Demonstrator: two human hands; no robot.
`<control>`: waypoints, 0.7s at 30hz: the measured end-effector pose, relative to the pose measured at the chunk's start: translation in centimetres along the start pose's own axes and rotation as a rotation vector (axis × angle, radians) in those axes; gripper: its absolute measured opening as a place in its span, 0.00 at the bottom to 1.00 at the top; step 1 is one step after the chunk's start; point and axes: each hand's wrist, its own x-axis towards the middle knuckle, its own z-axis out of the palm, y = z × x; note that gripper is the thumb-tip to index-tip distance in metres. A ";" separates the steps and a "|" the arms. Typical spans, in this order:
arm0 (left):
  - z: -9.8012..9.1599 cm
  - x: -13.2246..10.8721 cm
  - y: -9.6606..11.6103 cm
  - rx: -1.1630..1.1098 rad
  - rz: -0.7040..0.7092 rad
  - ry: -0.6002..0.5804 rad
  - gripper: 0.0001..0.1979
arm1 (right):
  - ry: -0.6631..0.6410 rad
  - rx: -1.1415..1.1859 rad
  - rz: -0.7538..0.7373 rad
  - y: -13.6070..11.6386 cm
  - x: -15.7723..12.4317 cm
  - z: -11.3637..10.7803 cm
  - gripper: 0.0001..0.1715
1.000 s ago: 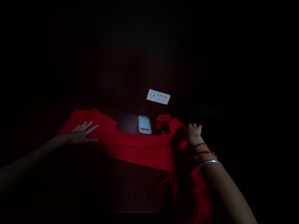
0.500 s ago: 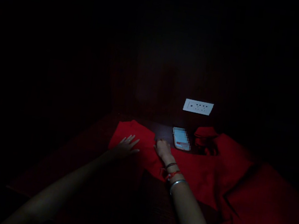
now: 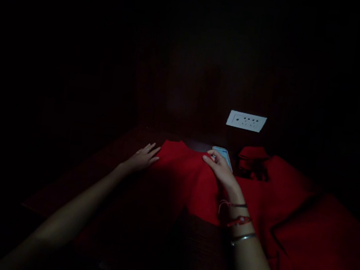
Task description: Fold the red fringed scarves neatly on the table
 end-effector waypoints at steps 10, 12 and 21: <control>-1.1 -0.7 -1.0 -0.179 0.307 -0.290 0.42 | -0.066 0.074 0.136 -1.5 -0.5 -2.6 0.20; -1.0 -0.6 -1.2 -0.175 0.302 -0.299 0.39 | -0.090 -0.121 0.176 -0.3 -0.5 -3.0 0.19; 1.1 0.4 1.5 -0.029 0.428 -0.020 0.25 | -0.199 -0.906 0.442 5.1 -1.2 -1.4 0.21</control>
